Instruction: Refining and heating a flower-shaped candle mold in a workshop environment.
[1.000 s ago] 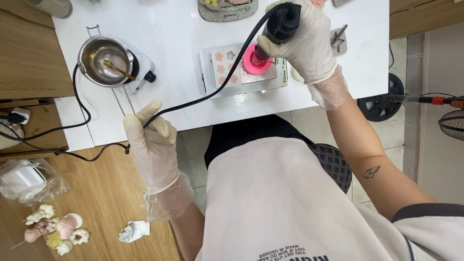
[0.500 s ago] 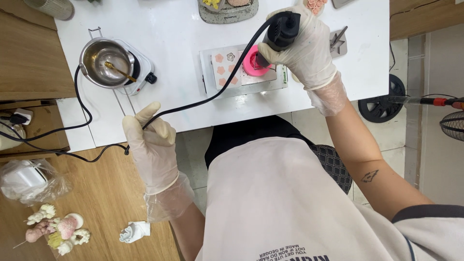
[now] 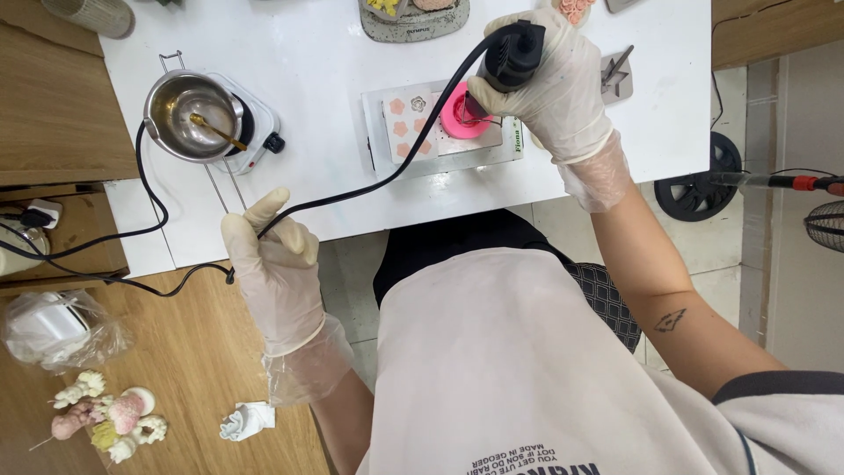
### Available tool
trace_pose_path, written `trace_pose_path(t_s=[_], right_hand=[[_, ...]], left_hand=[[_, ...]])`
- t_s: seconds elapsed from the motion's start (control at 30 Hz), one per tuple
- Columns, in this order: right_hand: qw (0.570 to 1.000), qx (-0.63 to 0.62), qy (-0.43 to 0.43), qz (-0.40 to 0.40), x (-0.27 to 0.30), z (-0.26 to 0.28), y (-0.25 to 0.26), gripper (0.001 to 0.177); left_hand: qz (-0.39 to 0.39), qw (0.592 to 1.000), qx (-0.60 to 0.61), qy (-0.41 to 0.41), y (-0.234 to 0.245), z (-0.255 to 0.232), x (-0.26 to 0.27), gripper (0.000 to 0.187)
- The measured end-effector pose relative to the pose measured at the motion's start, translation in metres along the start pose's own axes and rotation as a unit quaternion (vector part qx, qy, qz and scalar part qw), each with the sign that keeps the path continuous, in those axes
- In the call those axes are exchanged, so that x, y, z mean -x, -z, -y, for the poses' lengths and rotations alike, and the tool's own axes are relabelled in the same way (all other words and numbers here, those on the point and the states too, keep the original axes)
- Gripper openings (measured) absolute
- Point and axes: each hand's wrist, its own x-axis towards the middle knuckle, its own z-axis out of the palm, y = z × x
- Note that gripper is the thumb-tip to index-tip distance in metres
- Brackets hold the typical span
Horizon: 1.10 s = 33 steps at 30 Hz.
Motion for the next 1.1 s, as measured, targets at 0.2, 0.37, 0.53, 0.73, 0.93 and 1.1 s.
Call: trace_pose_path(t_s=[0.2, 0.37, 0.53, 0.73, 0.93, 1.1], right_hand=[[1.000, 0.010, 0.023, -0.002, -0.001, -0.003, -0.001, 0.043], [1.000, 0.006, 0.021, 0.004, -0.001, -0.006, -0.002, 0.046], [1.000, -0.004, 0.001, 0.016, -0.005, -0.005, -0.003, 0.047], [0.999, 0.015, 0.020, 0.031, -0.013, -0.008, 0.001, 0.043], [0.998, 0.033, 0.017, 0.051, -0.020, -0.004, 0.002, 0.044], [0.998, 0.011, -0.004, 0.061, -0.021, 0.000, 0.009, 0.044]], left_hand=[[-0.001, 1.000, 0.013, -0.001, 0.001, 0.002, -0.001, 0.053], [0.002, 1.000, 0.002, -0.011, 0.002, 0.003, -0.001, 0.053], [0.002, 1.000, 0.013, -0.014, 0.003, 0.004, -0.002, 0.053], [-0.019, 1.000, 0.004, -0.018, 0.002, 0.002, 0.001, 0.053], [-0.057, 0.998, -0.018, -0.022, -0.008, 0.000, 0.006, 0.052], [-0.079, 0.996, -0.020, -0.020, -0.012, 0.001, 0.008, 0.051]])
